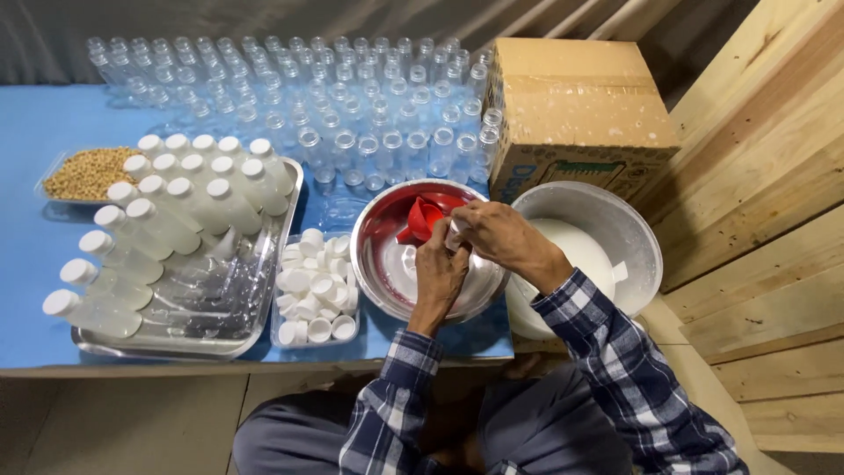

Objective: Scooping liquid from a bucket into a bowl using measuring scoops and organizing bottle caps

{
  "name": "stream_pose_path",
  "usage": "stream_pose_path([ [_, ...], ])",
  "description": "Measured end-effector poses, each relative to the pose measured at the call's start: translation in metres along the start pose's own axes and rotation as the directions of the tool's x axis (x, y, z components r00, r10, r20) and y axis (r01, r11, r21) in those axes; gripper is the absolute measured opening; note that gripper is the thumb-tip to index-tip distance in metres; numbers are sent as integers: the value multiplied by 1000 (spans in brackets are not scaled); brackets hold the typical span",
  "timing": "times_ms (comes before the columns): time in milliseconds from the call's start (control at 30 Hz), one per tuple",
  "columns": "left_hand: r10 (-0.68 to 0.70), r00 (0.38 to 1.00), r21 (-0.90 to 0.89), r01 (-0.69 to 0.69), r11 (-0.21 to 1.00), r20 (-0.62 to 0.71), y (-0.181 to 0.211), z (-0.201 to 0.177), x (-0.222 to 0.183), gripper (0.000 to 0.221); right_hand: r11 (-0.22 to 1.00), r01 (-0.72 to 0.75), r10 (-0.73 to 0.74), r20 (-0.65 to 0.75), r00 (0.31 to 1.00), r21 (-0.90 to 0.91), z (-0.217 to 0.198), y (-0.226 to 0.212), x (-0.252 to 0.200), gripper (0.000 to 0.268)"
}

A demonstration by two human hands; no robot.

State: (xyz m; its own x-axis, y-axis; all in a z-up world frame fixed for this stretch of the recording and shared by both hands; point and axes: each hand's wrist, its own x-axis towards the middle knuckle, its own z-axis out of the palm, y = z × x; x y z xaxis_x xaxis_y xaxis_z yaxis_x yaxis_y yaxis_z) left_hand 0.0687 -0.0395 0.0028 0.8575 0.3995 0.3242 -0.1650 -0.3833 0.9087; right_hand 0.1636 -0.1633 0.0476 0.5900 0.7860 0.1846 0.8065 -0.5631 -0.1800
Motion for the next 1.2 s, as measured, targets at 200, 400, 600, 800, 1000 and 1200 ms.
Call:
stream_pose_path([
  [200, 31, 999, 35, -29, 999, -41, -5, 5, 0, 26, 991, -64, 57, -62, 996, -121, 9, -3, -2, 26],
  [400, 73, 996, 55, -70, 996, -60, 5, 3, -1, 29, 972, -154, 140, -92, 986, -177, 32, 0, 2, 31],
  [600, 97, 995, 80, -94, 992, -35, -2, 5, -1, 35, 955, -68, 53, -61, 997, -288, 27, -4, 2, 20],
  [800, 92, 994, 156, -99, 983, 52, -20, 7, 2, 52, 905, -1, -17, -38, 999, -426, 44, 5, 7, 20],
  [1000, 72, 997, 131, -74, 989, 25, -19, 9, 1, 46, 842, 39, -37, 14, 999, -538, 50, 16, 11, 34],
  [1200, 78, 997, 135, -77, 988, 1, -21, 11, 1, 47, 883, 17, -21, -2, 1000, -469, 44, 18, 5, 39],
])
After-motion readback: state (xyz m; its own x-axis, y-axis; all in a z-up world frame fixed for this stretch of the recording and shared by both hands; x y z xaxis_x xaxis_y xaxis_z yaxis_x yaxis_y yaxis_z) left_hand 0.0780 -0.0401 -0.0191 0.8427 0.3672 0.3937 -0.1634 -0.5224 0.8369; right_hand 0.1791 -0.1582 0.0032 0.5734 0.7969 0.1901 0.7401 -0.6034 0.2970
